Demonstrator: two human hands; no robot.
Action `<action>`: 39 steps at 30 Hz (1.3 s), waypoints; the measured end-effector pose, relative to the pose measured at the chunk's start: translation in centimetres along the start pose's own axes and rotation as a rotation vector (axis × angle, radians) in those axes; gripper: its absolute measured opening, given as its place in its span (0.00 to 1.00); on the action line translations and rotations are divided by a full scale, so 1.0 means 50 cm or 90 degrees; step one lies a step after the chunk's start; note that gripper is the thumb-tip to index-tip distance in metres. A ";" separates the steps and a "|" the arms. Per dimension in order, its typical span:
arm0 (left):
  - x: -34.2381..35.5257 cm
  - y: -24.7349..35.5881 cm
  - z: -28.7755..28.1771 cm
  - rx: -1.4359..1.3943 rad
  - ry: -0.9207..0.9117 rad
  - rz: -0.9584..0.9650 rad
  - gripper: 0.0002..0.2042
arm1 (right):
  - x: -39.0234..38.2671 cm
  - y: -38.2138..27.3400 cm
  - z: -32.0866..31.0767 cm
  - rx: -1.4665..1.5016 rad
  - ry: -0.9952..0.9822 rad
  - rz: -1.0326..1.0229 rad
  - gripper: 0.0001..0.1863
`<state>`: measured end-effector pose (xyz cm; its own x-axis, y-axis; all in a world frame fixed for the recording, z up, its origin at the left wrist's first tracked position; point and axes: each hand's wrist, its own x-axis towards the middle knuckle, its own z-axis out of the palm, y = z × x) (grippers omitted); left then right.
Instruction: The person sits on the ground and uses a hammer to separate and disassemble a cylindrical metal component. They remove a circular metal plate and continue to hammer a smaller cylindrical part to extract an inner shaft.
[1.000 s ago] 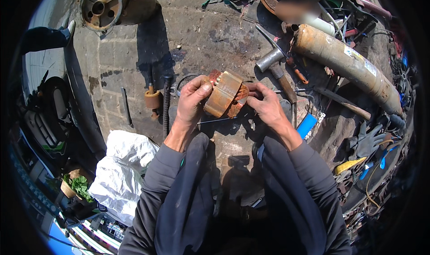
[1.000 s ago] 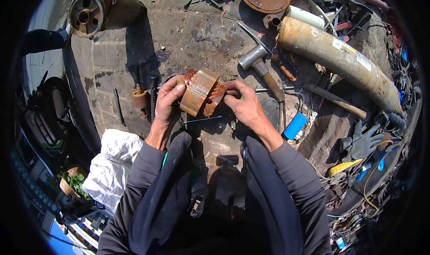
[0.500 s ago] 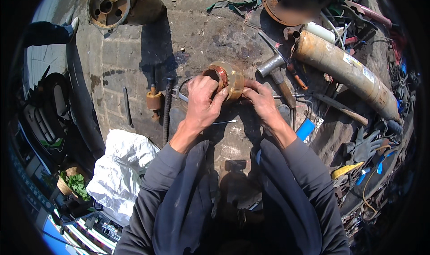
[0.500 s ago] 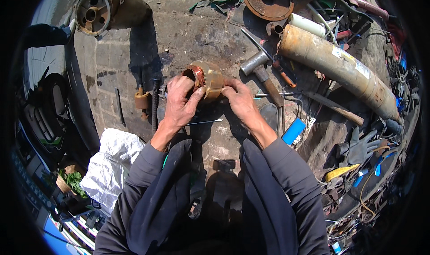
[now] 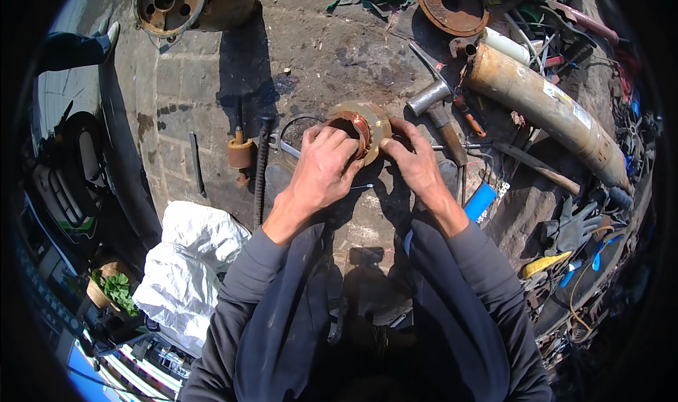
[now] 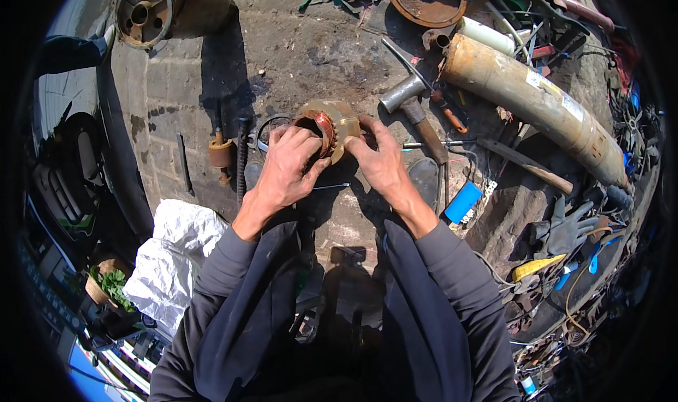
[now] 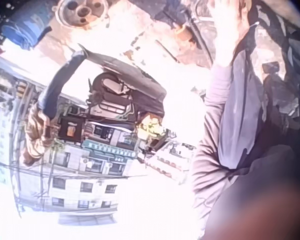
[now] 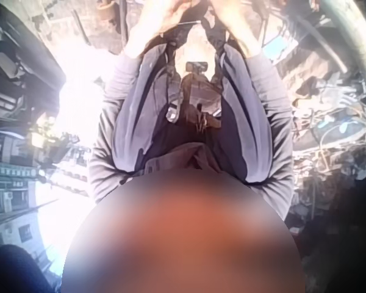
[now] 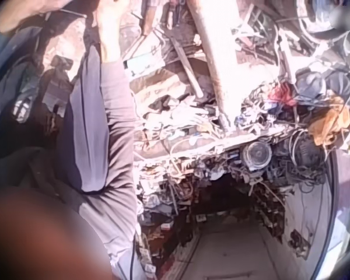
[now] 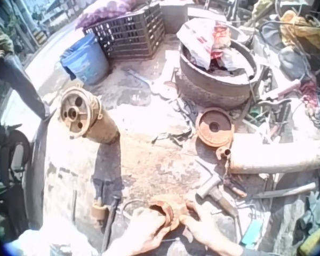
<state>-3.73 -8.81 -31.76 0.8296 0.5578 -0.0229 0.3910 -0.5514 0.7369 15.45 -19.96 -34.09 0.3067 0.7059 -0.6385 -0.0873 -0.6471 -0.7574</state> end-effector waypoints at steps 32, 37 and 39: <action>-0.052 -0.008 0.038 -0.198 0.121 -0.354 0.17 | -0.024 0.052 -0.008 -0.073 0.043 -0.040 0.29; -0.038 -0.020 0.042 -0.334 0.086 -0.396 0.13 | -0.012 0.049 -0.025 -0.062 0.086 -0.049 0.22; -0.022 -0.029 0.043 -0.381 0.087 -0.416 0.12 | 0.008 0.047 -0.031 -0.108 0.125 -0.087 0.21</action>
<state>-4.37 -9.97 -34.27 0.4452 0.7366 -0.5092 0.4634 0.2970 0.8349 16.81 -21.66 -35.92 0.4844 0.7309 -0.4807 0.1219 -0.6005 -0.7903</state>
